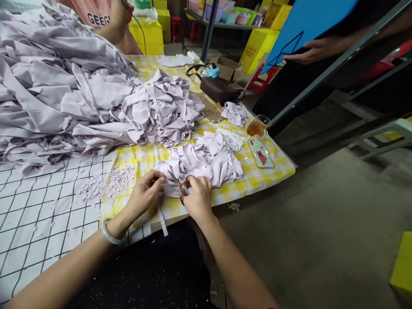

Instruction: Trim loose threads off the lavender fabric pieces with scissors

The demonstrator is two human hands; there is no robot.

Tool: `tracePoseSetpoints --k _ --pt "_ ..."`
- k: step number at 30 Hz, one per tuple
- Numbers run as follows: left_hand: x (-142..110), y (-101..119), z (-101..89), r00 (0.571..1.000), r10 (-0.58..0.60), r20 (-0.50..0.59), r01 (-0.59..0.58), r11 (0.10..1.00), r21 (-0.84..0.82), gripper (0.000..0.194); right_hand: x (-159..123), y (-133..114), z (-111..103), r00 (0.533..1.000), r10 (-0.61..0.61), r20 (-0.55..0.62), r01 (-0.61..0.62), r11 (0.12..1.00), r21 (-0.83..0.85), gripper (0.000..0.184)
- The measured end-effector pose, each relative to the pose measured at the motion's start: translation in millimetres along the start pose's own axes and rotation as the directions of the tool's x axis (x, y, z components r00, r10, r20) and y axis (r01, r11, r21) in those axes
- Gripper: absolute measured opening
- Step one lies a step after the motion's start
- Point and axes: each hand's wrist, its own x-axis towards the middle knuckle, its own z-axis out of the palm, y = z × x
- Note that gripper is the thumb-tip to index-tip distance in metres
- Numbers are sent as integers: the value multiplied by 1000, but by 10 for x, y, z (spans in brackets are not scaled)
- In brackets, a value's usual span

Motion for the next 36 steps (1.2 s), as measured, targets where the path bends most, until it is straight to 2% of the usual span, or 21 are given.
tracePoseSetpoints --k 3,5,7,9,11,12,14,17,19,22,24,26,29,31,33,36 --pt "-60 123 27 991 -17 132 23 999 -46 32 25 -118 -69 999 -1 -49 5 997 72 11" --pt "-76 195 44 968 -79 239 124 976 -181 37 -40 -228 -138 999 -41 -24 44 983 180 12" --pt "-66 237 65 928 -175 328 292 888 -354 33 -172 -349 -154 994 -103 32 90 957 275 15" --pt "-46 250 78 887 -269 376 437 752 -492 31 -331 -445 -117 985 -149 86 110 931 349 16" --pt "-37 247 72 857 -322 402 509 649 -565 36 -457 -489 -76 970 -168 177 78 900 428 17" --pt "-42 244 61 857 -324 401 511 633 -582 36 -488 -488 -69 960 -163 228 37 879 475 18" --pt "-68 237 32 877 -294 380 473 666 -576 31 -463 -441 -81 955 -115 273 -61 825 562 20" --pt "-133 235 -12 915 -226 336 372 794 -480 19 -236 -298 -88 988 27 152 -117 775 621 23" --pt "-181 239 -40 922 -179 342 312 869 -384 12 -38 -202 -29 989 26 144 -107 796 596 28" --pt "-241 256 -90 932 -112 346 219 933 -287 13 202 -135 97 971 -38 236 -107 814 571 31" --pt "-269 273 -132 942 -112 315 203 941 -272 13 318 -147 118 973 -43 225 -105 788 606 26" --pt "-281 295 -172 948 -166 271 246 924 -294 11 426 -183 57 975 -44 218 -115 739 663 23" --pt "-277 342 -219 950 -245 193 296 903 -313 15 596 -244 -109 959 -37 280 -187 661 727 27" --pt "-266 376 -241 960 -229 164 266 929 -259 18 699 -283 -198 947 -22 321 -238 623 745 28" --pt "-251 402 -262 963 -179 202 222 951 -216 15 783 -320 -242 938 -13 346 -274 584 764 29" --pt "-215 422 -297 941 -105 322 189 952 -241 22 876 -349 -243 930 1 366 -304 562 770 28"
